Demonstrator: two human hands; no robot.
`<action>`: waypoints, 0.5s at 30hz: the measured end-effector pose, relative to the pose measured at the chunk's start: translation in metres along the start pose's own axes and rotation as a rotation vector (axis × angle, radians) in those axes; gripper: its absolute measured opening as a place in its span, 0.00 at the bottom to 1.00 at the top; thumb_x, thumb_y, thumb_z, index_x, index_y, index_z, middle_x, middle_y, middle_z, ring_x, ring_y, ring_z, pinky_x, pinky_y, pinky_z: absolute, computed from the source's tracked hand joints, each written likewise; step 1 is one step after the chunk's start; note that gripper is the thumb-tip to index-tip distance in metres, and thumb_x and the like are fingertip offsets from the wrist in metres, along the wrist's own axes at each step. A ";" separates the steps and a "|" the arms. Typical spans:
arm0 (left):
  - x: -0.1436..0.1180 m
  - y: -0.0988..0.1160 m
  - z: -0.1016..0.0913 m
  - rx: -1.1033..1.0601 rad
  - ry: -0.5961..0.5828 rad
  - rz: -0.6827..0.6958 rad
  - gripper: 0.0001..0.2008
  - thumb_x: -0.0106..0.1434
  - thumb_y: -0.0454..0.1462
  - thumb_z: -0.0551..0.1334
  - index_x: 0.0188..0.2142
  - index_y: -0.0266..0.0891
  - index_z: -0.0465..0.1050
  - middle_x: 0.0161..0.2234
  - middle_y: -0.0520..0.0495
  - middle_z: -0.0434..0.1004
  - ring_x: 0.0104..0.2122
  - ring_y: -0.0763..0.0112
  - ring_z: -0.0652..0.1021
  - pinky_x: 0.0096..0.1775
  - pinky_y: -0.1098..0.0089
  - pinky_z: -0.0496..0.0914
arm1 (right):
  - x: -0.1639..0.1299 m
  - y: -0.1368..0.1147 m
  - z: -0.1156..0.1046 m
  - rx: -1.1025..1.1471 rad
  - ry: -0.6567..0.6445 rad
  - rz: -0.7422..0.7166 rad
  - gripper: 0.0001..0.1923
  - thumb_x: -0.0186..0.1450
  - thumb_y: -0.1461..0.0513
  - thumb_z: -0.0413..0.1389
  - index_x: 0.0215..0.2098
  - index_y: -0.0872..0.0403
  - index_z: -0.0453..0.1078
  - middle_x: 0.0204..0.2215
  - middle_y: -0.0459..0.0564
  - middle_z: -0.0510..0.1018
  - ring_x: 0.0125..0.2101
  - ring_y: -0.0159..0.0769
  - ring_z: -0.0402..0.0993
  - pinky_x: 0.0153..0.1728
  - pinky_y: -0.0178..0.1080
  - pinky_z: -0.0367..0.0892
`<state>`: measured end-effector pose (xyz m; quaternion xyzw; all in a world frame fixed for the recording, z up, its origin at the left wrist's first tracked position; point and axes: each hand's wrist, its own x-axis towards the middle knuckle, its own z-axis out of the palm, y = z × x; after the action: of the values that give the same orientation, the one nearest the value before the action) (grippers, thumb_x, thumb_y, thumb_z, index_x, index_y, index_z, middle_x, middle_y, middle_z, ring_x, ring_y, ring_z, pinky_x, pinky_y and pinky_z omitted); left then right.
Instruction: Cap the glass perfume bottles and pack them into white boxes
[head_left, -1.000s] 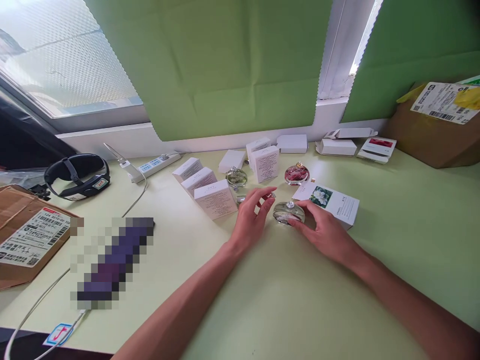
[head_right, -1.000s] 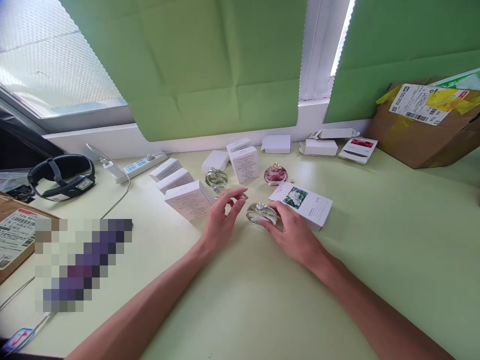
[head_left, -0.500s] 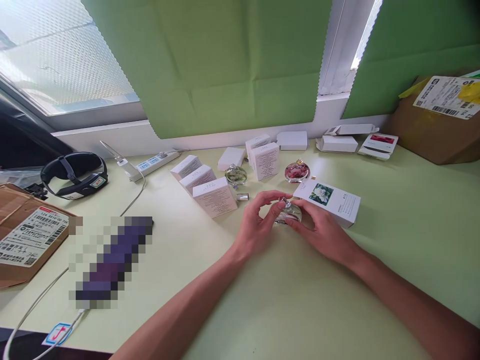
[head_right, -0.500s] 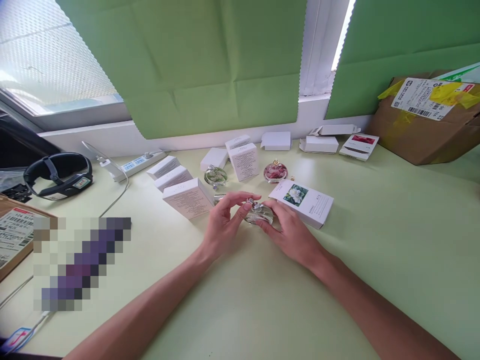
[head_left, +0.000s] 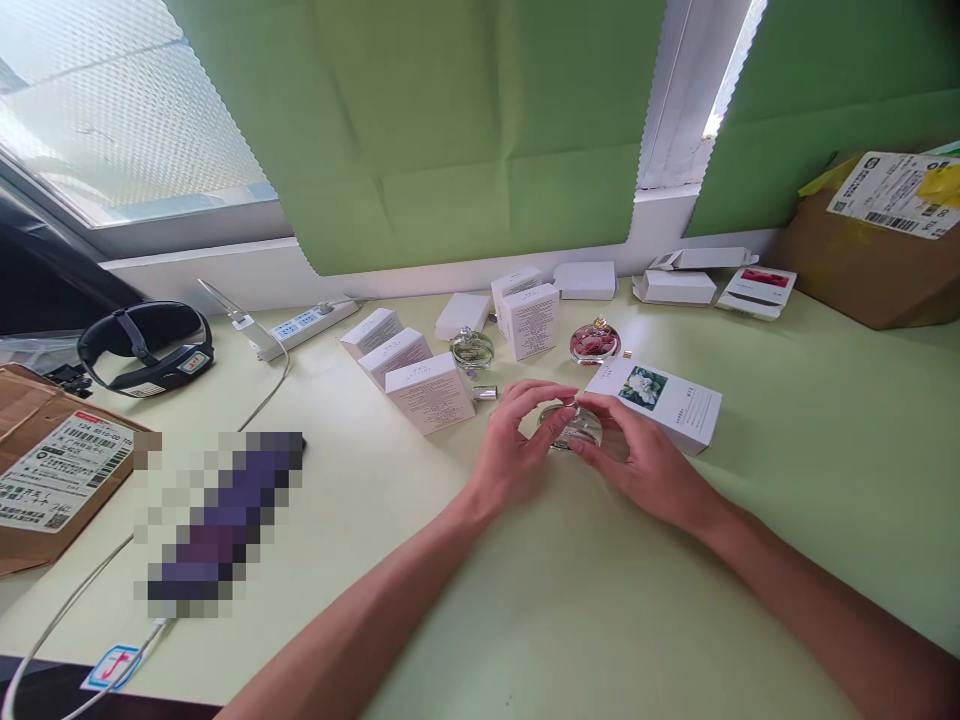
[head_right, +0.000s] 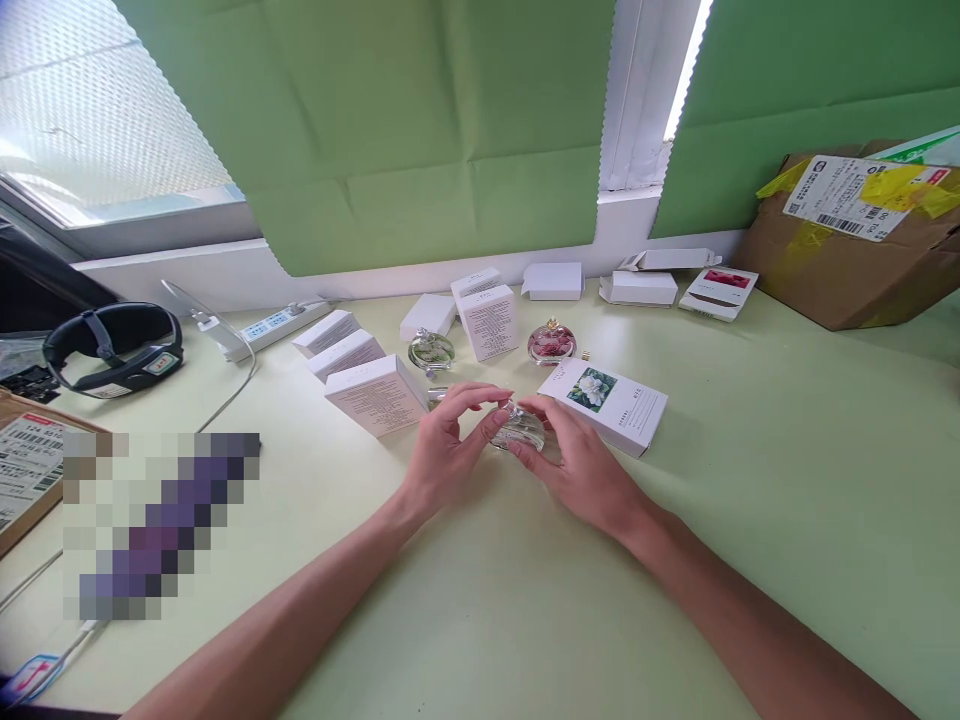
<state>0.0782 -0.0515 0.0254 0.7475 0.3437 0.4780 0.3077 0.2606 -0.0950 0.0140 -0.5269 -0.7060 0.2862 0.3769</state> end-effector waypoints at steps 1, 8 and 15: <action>0.000 0.000 0.000 0.002 0.005 0.002 0.08 0.66 0.37 0.64 0.45 0.46 0.78 0.43 0.48 0.81 0.45 0.66 0.77 0.48 0.63 0.71 | 0.000 0.000 0.000 0.011 0.022 -0.026 0.26 0.69 0.49 0.55 0.63 0.42 0.59 0.54 0.50 0.74 0.51 0.45 0.72 0.49 0.48 0.70; -0.001 0.000 0.000 0.020 0.026 -0.018 0.08 0.64 0.36 0.66 0.44 0.45 0.78 0.43 0.49 0.81 0.43 0.67 0.76 0.45 0.64 0.71 | 0.001 -0.002 0.000 -0.024 0.008 -0.277 0.24 0.73 0.59 0.49 0.65 0.35 0.56 0.58 0.46 0.72 0.58 0.41 0.69 0.54 0.46 0.68; -0.001 0.004 -0.002 0.010 -0.010 -0.054 0.11 0.65 0.35 0.65 0.47 0.45 0.77 0.44 0.48 0.81 0.44 0.68 0.76 0.44 0.66 0.71 | 0.001 0.001 0.000 0.006 0.013 -0.224 0.21 0.73 0.57 0.50 0.63 0.37 0.59 0.59 0.46 0.72 0.56 0.42 0.71 0.54 0.47 0.68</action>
<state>0.0768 -0.0538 0.0286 0.7418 0.3645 0.4642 0.3183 0.2606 -0.0939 0.0134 -0.4453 -0.7571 0.2410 0.4128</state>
